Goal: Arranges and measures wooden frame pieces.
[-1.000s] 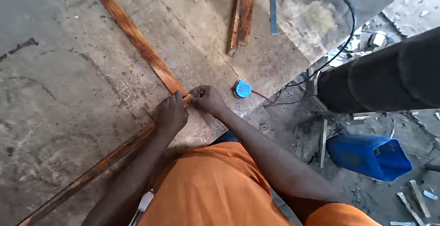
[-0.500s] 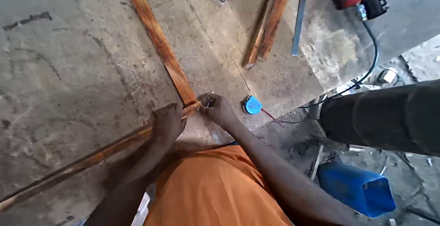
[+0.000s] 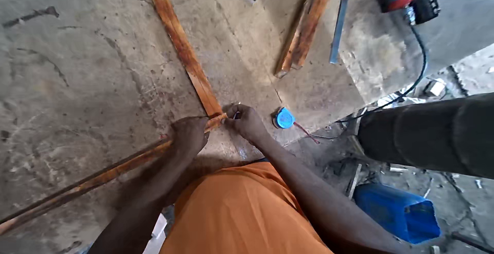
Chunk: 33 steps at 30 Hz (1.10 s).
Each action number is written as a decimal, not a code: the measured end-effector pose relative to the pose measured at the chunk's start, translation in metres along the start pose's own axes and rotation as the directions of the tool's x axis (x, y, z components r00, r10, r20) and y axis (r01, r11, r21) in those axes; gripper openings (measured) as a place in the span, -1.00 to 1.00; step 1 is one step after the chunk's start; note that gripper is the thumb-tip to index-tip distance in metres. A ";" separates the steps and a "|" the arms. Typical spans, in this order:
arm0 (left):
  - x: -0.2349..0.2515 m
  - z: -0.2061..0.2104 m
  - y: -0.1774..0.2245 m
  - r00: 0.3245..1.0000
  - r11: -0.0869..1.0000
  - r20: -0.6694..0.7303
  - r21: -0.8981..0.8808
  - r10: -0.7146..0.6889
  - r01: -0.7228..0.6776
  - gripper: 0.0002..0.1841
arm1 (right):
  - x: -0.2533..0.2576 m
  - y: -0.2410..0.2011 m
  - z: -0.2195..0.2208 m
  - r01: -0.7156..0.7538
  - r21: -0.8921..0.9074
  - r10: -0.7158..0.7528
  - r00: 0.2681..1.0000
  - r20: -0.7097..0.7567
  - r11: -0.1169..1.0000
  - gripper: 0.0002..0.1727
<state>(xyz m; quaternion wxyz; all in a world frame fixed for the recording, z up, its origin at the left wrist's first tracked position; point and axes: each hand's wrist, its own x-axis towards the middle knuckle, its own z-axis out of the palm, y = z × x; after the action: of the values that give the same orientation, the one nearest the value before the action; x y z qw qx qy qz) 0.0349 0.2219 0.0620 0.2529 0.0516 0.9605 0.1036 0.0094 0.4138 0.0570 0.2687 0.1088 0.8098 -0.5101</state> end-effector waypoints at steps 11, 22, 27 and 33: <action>-0.001 0.002 -0.002 0.999 0.999 -0.046 -0.025 0.028 -0.029 -0.57 | 0.001 0.001 0.001 0.005 0.018 -0.005 1.000 0.004 1.000 -0.69; 0.001 0.001 -0.001 0.999 1.000 -0.030 0.017 0.014 -0.013 -0.57 | 0.001 0.000 0.000 0.003 0.012 -0.003 1.000 0.005 1.000 -0.69; 0.001 0.001 -0.001 1.000 1.000 -0.018 0.025 0.001 -0.001 -0.55 | 0.001 -0.001 0.000 -0.011 0.016 0.011 1.000 0.010 1.000 -0.69; 0.000 -0.001 0.001 1.000 1.000 0.004 0.005 -0.023 0.023 -0.55 | 0.001 0.000 0.000 -0.005 0.004 0.005 1.000 0.004 1.000 -0.69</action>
<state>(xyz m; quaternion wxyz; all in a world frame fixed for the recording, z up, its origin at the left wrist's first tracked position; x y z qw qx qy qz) 0.0342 0.2227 0.0630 0.2557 0.0416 0.9609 0.0981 0.0080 0.4136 0.0565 0.2715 0.1102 0.8079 -0.5114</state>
